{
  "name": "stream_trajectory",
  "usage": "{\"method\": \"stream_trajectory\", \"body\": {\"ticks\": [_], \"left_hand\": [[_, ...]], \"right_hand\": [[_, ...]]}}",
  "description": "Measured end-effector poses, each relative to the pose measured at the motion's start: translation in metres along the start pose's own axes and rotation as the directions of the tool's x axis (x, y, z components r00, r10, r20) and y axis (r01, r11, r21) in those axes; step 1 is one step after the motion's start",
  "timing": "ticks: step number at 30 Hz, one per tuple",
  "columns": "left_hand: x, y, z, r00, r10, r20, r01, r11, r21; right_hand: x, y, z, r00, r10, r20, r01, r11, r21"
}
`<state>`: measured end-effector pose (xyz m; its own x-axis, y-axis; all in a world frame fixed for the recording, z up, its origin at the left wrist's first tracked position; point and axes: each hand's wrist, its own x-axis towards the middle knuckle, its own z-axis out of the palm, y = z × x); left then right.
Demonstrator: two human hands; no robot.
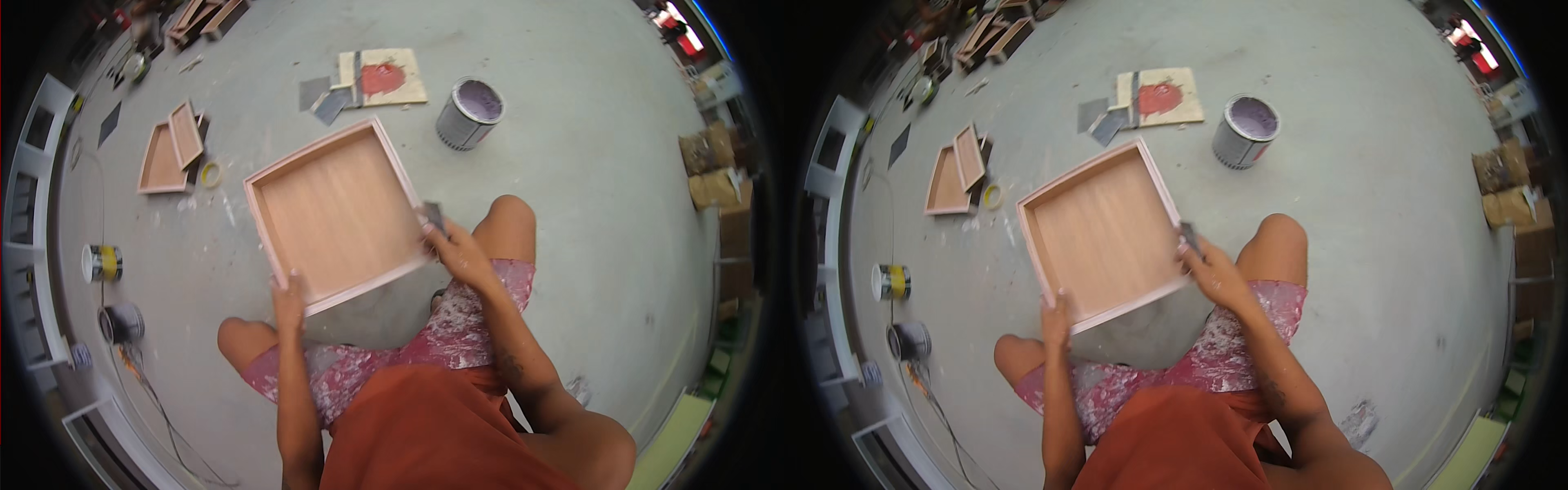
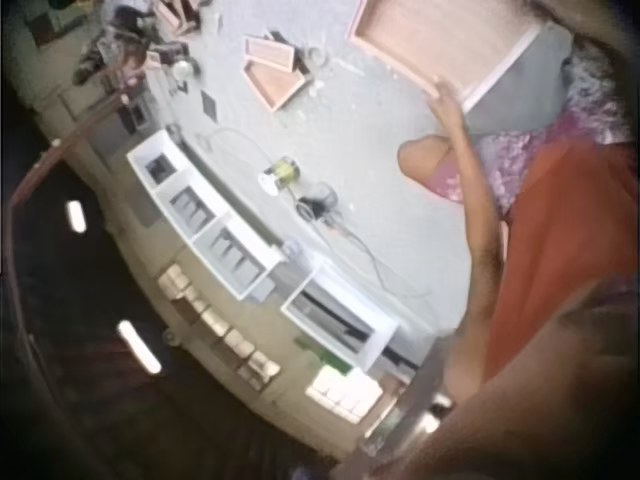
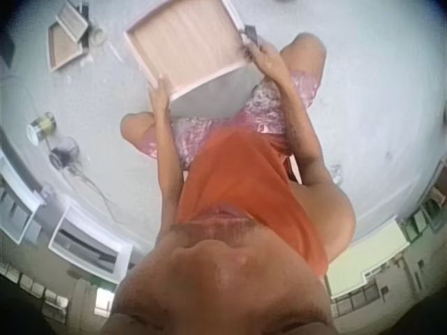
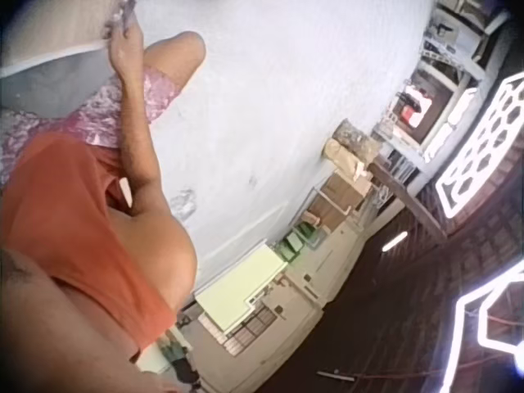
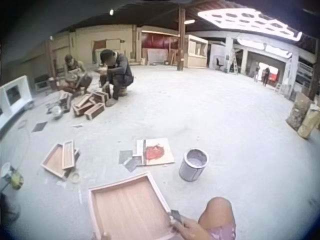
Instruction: Sanding the interior and edges of a wooden drawer or box with sandpaper.
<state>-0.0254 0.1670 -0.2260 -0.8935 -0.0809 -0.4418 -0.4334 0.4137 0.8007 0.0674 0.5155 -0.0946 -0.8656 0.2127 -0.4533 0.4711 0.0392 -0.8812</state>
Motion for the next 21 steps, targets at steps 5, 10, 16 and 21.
{"method": "stream_trajectory", "body": {"ticks": [5, 10, 16, 21], "left_hand": [[-0.068, 0.002, 0.055, 0.994, -0.076, -0.078, 0.043, 0.932, -0.359], [-0.114, 0.002, 0.104, 0.972, -0.146, -0.184, 0.015, 0.821, -0.57], [-0.177, -0.03, 0.148, 0.962, -0.197, 0.191, 0.258, 0.886, -0.384], [-0.168, 0.076, 0.057, 0.496, 0.055, 0.867, -0.163, 0.986, 0.031]], "right_hand": [[0.032, 0.015, -0.006, 0.932, -0.331, -0.148, 0.192, 0.797, -0.573], [0.065, 0.036, 0.009, 0.869, -0.432, -0.24, 0.227, 0.78, -0.583], [0.098, 0.03, 0.017, 0.844, -0.521, -0.131, 0.378, 0.749, -0.545], [0.116, 0.029, 0.014, 0.818, -0.571, -0.072, 0.416, 0.673, -0.612]]}}
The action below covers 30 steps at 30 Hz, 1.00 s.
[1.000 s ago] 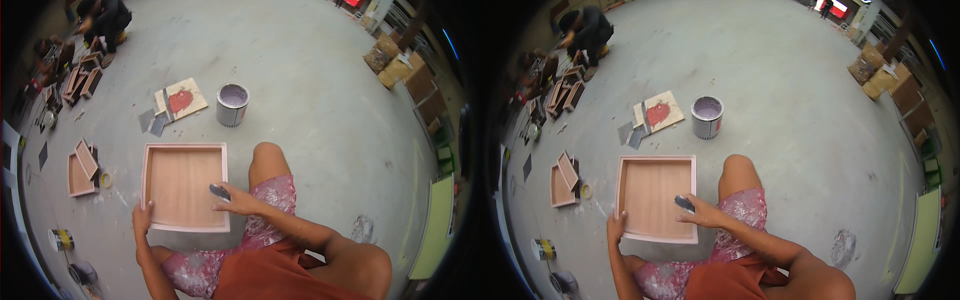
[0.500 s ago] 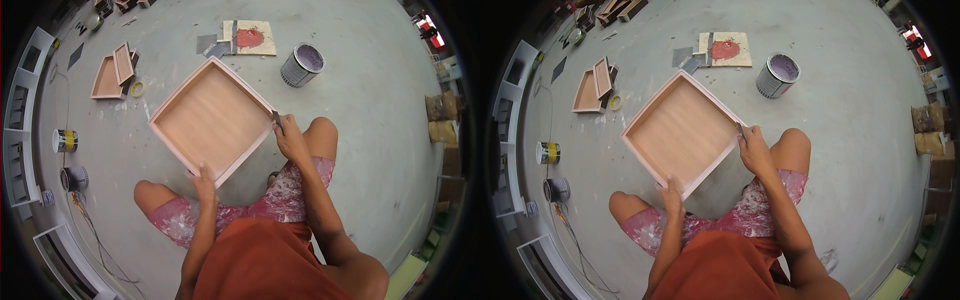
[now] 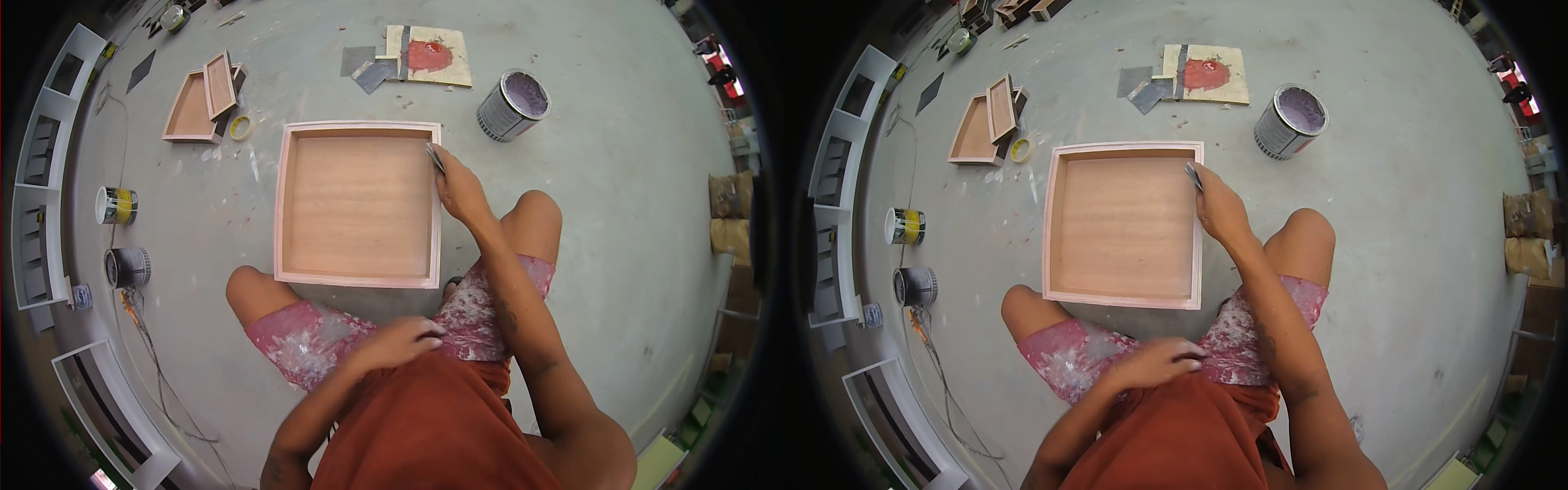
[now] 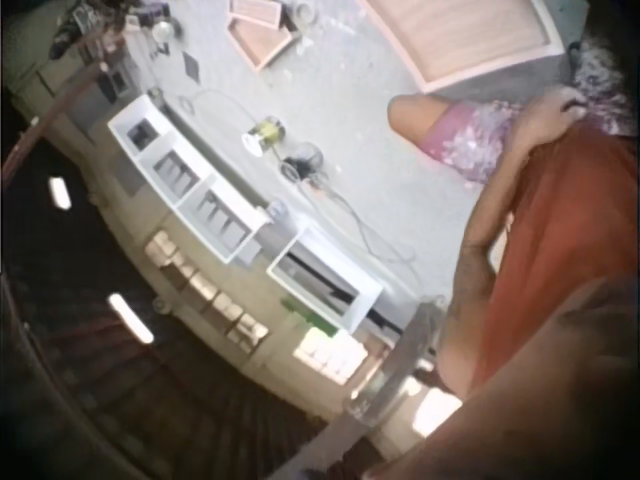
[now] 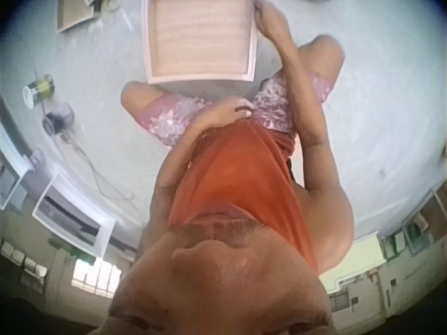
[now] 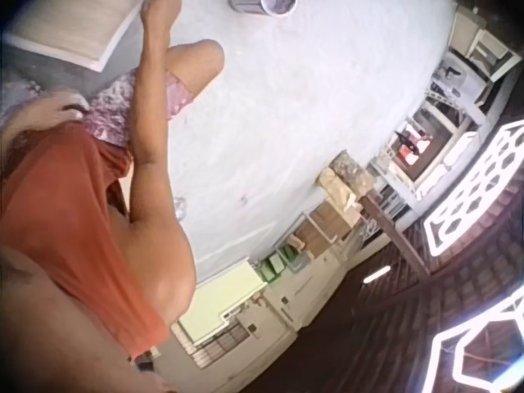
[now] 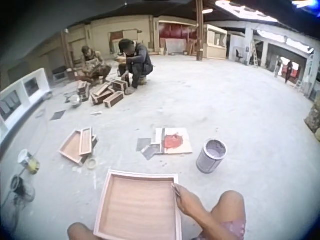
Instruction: Sanding the interior and edges of a wooden drawer or box with sandpaper.
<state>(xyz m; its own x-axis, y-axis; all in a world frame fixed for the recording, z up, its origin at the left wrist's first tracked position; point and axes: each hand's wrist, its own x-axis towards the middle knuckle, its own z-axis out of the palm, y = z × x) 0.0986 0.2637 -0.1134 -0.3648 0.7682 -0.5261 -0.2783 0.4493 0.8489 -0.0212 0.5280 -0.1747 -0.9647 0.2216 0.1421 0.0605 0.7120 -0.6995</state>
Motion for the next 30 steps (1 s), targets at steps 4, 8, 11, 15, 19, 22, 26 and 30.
{"method": "stream_trajectory", "body": {"ticks": [4, 8, 11, 15, 19, 22, 26, 30], "left_hand": [[0.003, 0.038, -0.114, 0.499, 0.108, -0.86, 0.065, 0.985, 0.162], [0.016, -0.022, -0.224, 0.227, 0.531, -0.816, 0.302, 0.758, 0.578], [0.025, -0.027, -0.217, 0.64, 0.045, -0.767, 0.002, 0.998, 0.059], [0.001, -0.092, -0.169, 0.579, 0.126, -0.805, -0.074, 0.992, 0.103], [-0.008, -0.115, -0.126, 0.528, -0.077, -0.846, -0.008, 0.995, -0.095], [-0.006, -0.091, -0.124, 0.445, -0.033, -0.895, 0.057, 0.998, -0.009], [0.003, -0.082, -0.121, 0.364, 0.006, -0.932, 0.027, 0.999, 0.017], [0.002, -0.085, -0.124, 0.419, -0.034, -0.907, 0.064, 0.998, -0.008]], "right_hand": [[0.004, -0.001, -0.008, 0.998, 0.015, 0.058, -0.01, 0.997, -0.078], [0.021, -0.018, 0.001, 0.993, 0.079, 0.091, -0.063, 0.984, -0.168], [0.036, -0.003, -0.005, 0.993, 0.03, 0.116, -0.013, 0.99, -0.144], [0.05, 0.012, -0.013, 0.978, -0.018, 0.209, 0.027, 0.999, -0.043], [0.031, 0.004, -0.042, 0.9, 0.228, 0.371, -0.398, 0.775, 0.491], [0.026, 0.009, -0.038, 0.901, 0.209, 0.379, -0.399, 0.743, 0.538], [0.017, 0.011, -0.03, 0.952, 0.198, 0.235, -0.262, 0.922, 0.284], [0.016, -0.037, -0.046, 0.875, 0.372, 0.31, -0.483, 0.636, 0.602]]}}
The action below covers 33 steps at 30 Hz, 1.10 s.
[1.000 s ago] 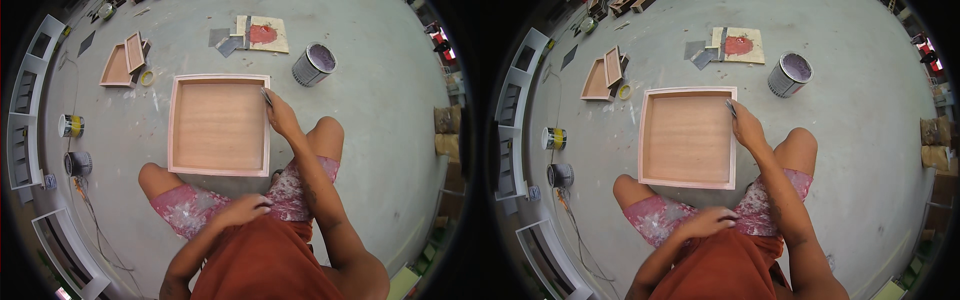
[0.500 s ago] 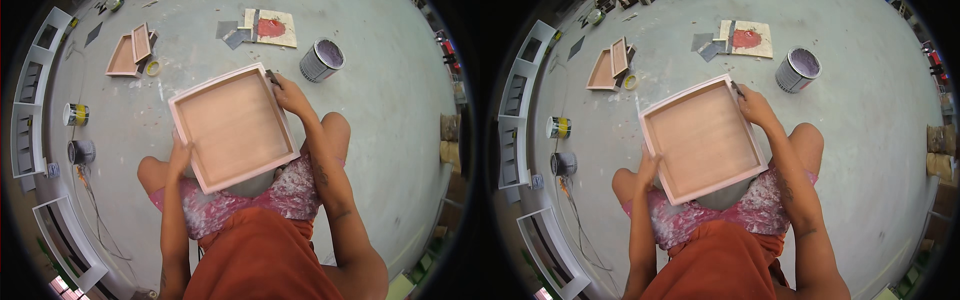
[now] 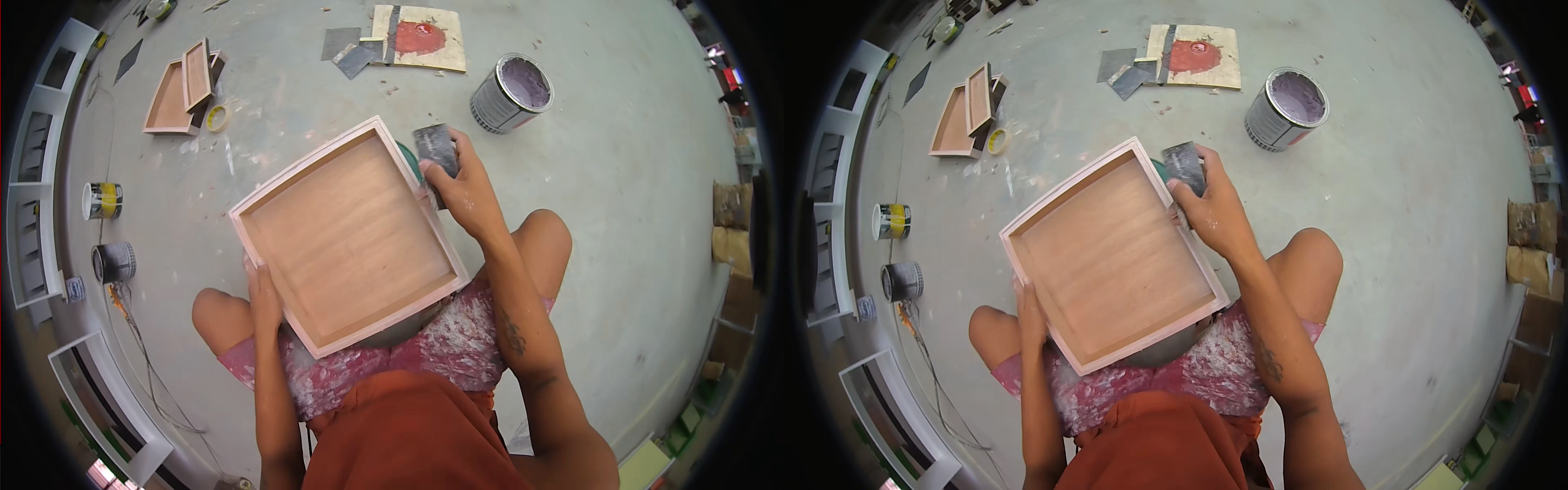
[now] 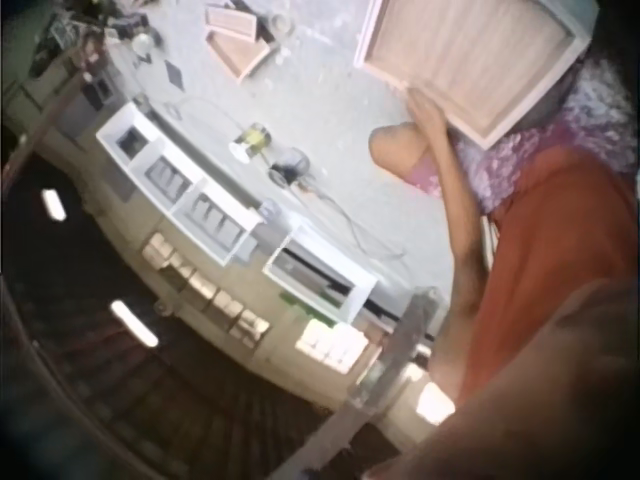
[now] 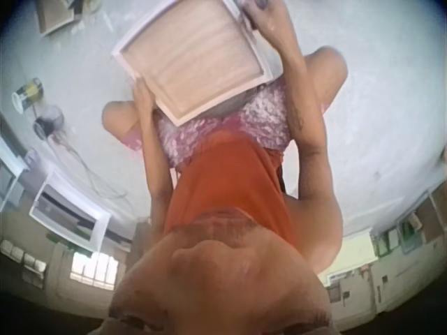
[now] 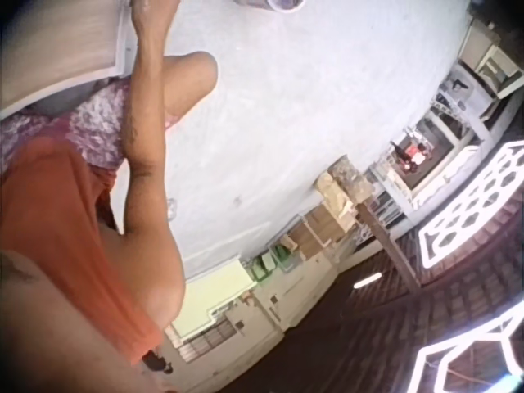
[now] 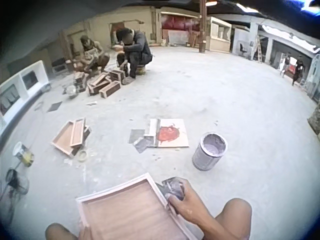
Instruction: Sanding the interior and edges of a wooden drawer or box with sandpaper.
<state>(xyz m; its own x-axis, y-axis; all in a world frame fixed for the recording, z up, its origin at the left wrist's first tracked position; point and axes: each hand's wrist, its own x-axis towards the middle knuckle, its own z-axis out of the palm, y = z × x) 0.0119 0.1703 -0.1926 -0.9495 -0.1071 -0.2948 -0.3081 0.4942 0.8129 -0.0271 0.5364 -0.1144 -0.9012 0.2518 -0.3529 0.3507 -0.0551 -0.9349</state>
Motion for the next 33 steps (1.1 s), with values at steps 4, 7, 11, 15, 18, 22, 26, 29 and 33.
{"method": "stream_trajectory", "body": {"ticks": [4, 7, 11, 15, 18, 22, 26, 29, 33], "left_hand": [[0.0, 0.001, 0.0, 0.998, -0.031, 0.055, 0.03, 0.999, 0.013], [-0.001, -0.007, -0.001, 0.991, -0.078, 0.11, 0.077, 0.997, 0.008], [0.001, -0.01, -0.004, 0.977, -0.127, 0.172, 0.133, 0.991, -0.025], [0.02, 0.039, -0.016, 0.94, 0.317, -0.127, -0.277, 0.925, 0.26], [0.056, 0.091, -0.012, 0.733, 0.68, 0.014, -0.58, 0.614, 0.536], [0.114, 0.114, 0.064, 0.606, 0.764, 0.22, -0.757, 0.47, 0.454], [0.135, 0.142, 0.103, 0.759, 0.527, 0.383, -0.651, 0.59, 0.477], [0.138, 0.137, 0.116, 0.772, 0.511, 0.378, -0.633, 0.566, 0.528], [0.133, 0.131, 0.119, 0.785, 0.534, 0.314, -0.609, 0.576, 0.545]], "right_hand": [[-0.004, 0.003, 0.004, 0.976, -0.218, 0.011, 0.214, 0.942, -0.258], [0.007, 0.022, 0.007, 0.954, -0.301, 0.003, 0.257, 0.808, -0.531], [0.01, 0.026, 0.006, 0.929, -0.369, -0.036, 0.27, 0.741, -0.614], [0.011, 0.029, 0.003, 0.945, -0.317, -0.078, 0.212, 0.778, -0.591], [0.019, 0.029, 0.006, 0.949, -0.299, -0.094, 0.243, 0.892, -0.382], [0.014, 0.015, 0.003, 0.969, -0.231, -0.085, 0.197, 0.935, -0.294], [0.011, 0.014, 0.01, 0.754, -0.656, -0.021, 0.535, 0.633, -0.56], [0.015, 0.021, 0.025, 0.718, -0.672, 0.182, 0.614, 0.488, -0.62], [0.0, 0.041, 0.034, 0.702, -0.669, 0.244, 0.617, 0.399, -0.679]]}}
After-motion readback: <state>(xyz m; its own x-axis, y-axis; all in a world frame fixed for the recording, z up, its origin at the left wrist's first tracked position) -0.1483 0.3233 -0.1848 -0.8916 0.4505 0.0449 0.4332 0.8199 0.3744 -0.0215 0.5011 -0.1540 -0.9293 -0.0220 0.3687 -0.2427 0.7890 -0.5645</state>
